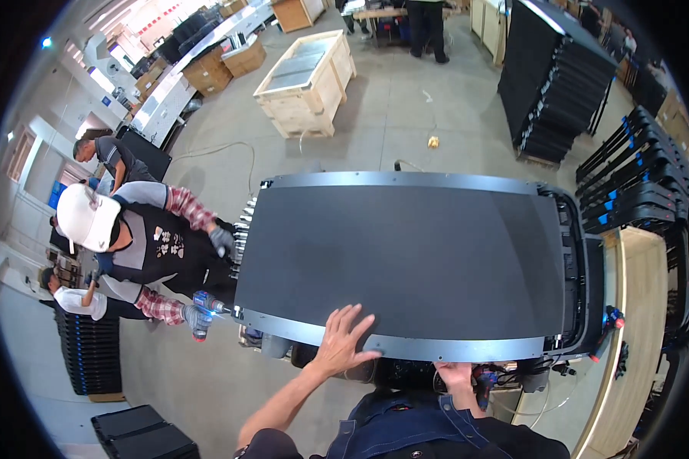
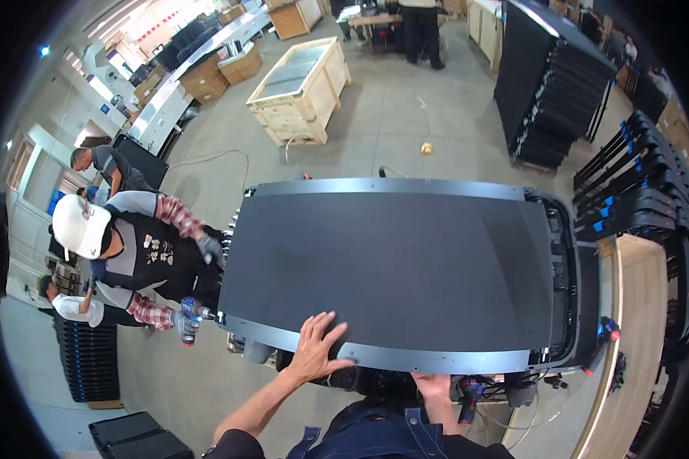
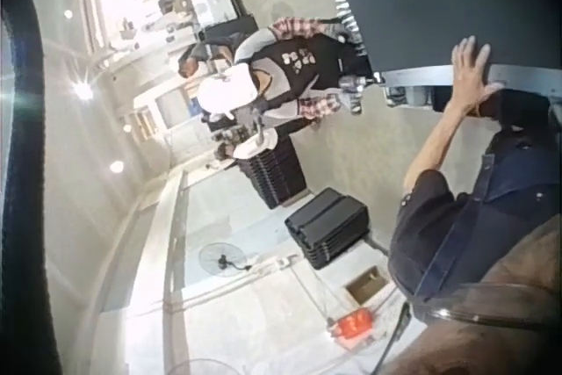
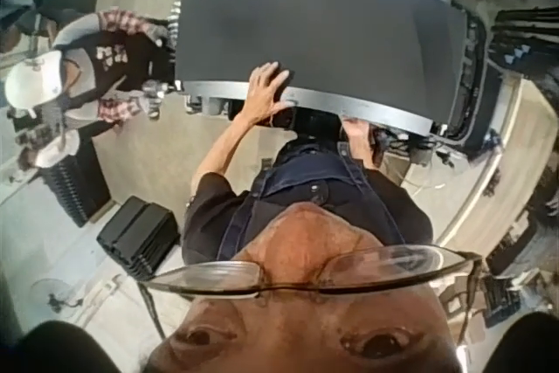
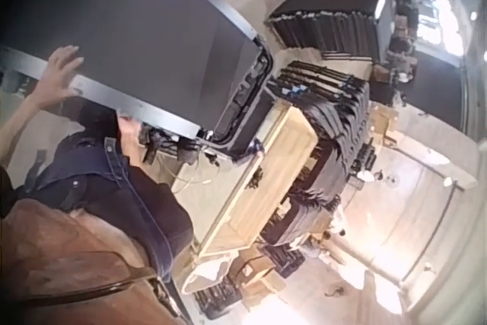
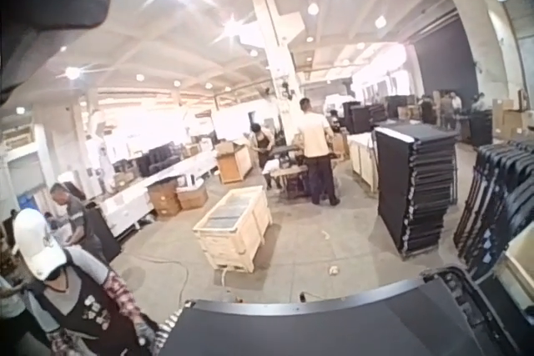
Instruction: Assemble components of a treadmill running deck, including attaching side rails and motor covers using power tools.
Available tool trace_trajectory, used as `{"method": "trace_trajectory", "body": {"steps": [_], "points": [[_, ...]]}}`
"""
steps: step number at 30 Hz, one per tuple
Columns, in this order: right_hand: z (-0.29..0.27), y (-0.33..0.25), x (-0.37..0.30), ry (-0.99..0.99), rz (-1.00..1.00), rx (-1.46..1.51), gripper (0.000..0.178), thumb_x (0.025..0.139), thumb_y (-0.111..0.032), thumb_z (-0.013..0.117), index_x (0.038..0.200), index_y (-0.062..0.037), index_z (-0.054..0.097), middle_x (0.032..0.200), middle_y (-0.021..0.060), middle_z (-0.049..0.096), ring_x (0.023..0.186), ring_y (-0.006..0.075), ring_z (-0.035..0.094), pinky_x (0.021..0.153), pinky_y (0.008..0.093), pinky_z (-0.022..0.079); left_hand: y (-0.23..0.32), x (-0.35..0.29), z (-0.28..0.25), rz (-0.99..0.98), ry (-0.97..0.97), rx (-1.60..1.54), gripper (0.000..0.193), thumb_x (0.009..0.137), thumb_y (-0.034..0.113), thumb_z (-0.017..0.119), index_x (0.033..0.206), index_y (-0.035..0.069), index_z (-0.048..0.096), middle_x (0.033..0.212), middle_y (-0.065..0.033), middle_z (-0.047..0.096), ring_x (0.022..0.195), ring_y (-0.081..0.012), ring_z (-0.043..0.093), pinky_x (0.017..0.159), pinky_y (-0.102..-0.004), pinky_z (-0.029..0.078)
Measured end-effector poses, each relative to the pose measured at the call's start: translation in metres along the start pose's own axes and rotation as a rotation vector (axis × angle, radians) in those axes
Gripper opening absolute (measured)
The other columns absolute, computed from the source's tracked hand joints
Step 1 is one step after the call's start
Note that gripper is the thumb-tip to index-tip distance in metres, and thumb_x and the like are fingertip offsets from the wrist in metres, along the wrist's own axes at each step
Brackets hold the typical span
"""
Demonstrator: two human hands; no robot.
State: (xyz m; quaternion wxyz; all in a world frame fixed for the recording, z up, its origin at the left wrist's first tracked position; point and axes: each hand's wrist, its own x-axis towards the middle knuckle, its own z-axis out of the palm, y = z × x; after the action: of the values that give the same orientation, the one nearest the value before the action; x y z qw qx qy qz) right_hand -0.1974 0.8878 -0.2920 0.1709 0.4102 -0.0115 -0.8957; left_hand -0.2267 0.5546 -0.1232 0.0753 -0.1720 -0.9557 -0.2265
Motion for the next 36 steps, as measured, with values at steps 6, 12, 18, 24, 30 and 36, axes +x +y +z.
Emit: {"method": "trace_trajectory", "body": {"steps": [6, 12, 18, 24, 30, 36], "points": [[0.013, 0.011, 0.000, -0.065, -0.109, 0.027, 0.024, 0.103, -0.024, 0.053, 0.119, -0.0106, 0.064, 0.117, 0.0082, 0.070, 0.109, 0.0280, 0.065, 0.095, 0.0482, 0.053, -0.025, -0.047, -0.002, 0.261, -0.020, 0.305, 0.069, 0.083, 0.003, 0.059, 0.150, 0.017, 0.048, 0.148, -0.0244, 0.046, 0.135, -0.0455, 0.045, 0.110, -0.0653, 0.034], [0.046, 0.038, -0.106, -0.181, -0.269, -0.088, 0.024, 0.103, -0.023, 0.054, 0.121, -0.0090, 0.063, 0.121, 0.0070, 0.069, 0.108, 0.0251, 0.066, 0.098, 0.0438, 0.054, 0.014, -0.068, -0.082, 0.432, -0.057, 0.338, 0.064, 0.083, 0.007, 0.062, 0.145, 0.021, 0.054, 0.144, -0.0217, 0.051, 0.131, -0.0451, 0.051, 0.106, -0.0631, 0.042], [0.053, 0.079, -0.273, -0.395, -0.648, -0.106, 0.039, 0.107, -0.034, 0.048, 0.121, 0.0011, 0.055, 0.123, 0.0180, 0.066, 0.114, 0.0325, 0.067, 0.097, 0.0509, 0.058, 0.095, -0.093, -0.261, 0.589, 0.116, 0.078, 0.044, 0.072, 0.014, 0.084, 0.114, 0.022, 0.076, 0.114, -0.0195, 0.071, 0.097, -0.0341, 0.073, 0.081, -0.0415, 0.061], [-0.040, 0.095, -0.132, -0.058, -0.488, -0.070, 0.031, 0.109, -0.034, 0.040, 0.118, -0.0075, 0.053, 0.125, 0.0157, 0.066, 0.120, 0.0373, 0.063, 0.104, 0.0534, 0.052, 0.067, -0.107, -0.381, 0.643, 0.363, 0.346, 0.066, 0.075, 0.042, 0.085, 0.122, 0.000, 0.066, 0.115, -0.0257, 0.069, 0.099, -0.0390, 0.070, 0.086, -0.0443, 0.057], [-0.010, 0.099, 0.037, -0.703, -0.379, 0.261, 0.038, 0.108, -0.031, 0.043, 0.133, -0.0044, 0.056, 0.125, 0.0153, 0.065, 0.115, 0.0326, 0.063, 0.101, 0.0486, 0.053, 0.043, -0.041, -0.363, 0.431, 0.264, 0.453, 0.072, 0.088, 0.060, 0.066, 0.124, -0.002, 0.063, 0.110, -0.0209, 0.068, 0.099, -0.0412, 0.066, 0.086, -0.0443, 0.052], [-0.023, 0.119, -0.050, -0.489, -0.437, 0.177, 0.040, 0.104, -0.028, 0.054, 0.134, -0.0010, 0.059, 0.132, 0.0156, 0.063, 0.120, 0.0309, 0.061, 0.105, 0.0482, 0.051, -0.008, 0.157, -0.323, 0.284, 0.036, 0.427, 0.079, 0.095, 0.070, 0.049, 0.105, -0.006, 0.066, 0.082, -0.0288, 0.064, 0.084, -0.0508, 0.063, 0.076, -0.0505, 0.050]]}}
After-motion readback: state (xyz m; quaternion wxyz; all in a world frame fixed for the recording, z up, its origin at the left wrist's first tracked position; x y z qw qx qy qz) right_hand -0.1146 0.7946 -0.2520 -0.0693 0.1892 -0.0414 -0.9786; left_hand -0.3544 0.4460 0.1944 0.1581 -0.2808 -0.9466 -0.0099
